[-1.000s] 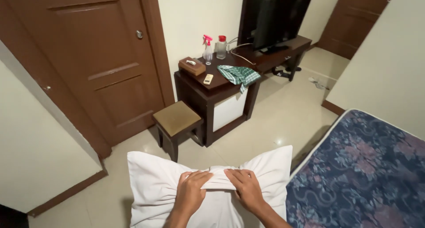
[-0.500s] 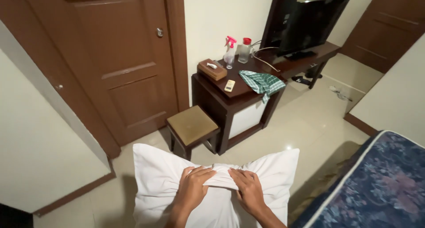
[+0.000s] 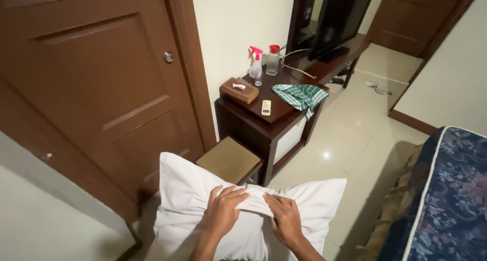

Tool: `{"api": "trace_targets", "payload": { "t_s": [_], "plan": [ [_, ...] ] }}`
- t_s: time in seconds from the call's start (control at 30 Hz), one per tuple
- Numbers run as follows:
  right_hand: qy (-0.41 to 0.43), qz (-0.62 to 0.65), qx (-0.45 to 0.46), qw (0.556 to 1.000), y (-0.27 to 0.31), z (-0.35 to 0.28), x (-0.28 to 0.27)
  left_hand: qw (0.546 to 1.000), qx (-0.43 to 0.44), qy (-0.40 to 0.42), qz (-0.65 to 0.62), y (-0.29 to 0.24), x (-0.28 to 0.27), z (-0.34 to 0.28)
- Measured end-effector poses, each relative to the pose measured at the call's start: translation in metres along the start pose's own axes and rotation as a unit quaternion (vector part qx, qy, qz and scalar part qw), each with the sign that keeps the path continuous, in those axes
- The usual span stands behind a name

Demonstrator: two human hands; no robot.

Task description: The person arranges white pillows on a floral-patterned mattress, smoothing and patting them into place. They move the pillows between the bed and a nearby side table, then return to the bed to fold and smooth a white sheet over the mattress.

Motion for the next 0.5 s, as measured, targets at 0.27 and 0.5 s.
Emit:
{"api": "trace_targets", "payload": {
  "t_s": [0.27,0.5],
  "plan": [
    [-0.03,-0.016,0.04,0.999,-0.007,0.066,0.035,1.0,0.011,0.011,-0.014,0.059,-0.023,0.057],
    [-0.066,-0.013,0.095,0.993,-0.051,0.123,0.08,0.999,0.033,0.017,-0.04,0.126,-0.014,0.124]
  ]
}}
Point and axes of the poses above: each hand's wrist, its own z-axis towards the middle knuckle, its own x-axis out of the palm, y = z × x, the point moved 2 cm from there along z, towards the middle knuckle, and after that the axes turned 8 degrees about y, right-handed, at the moved point
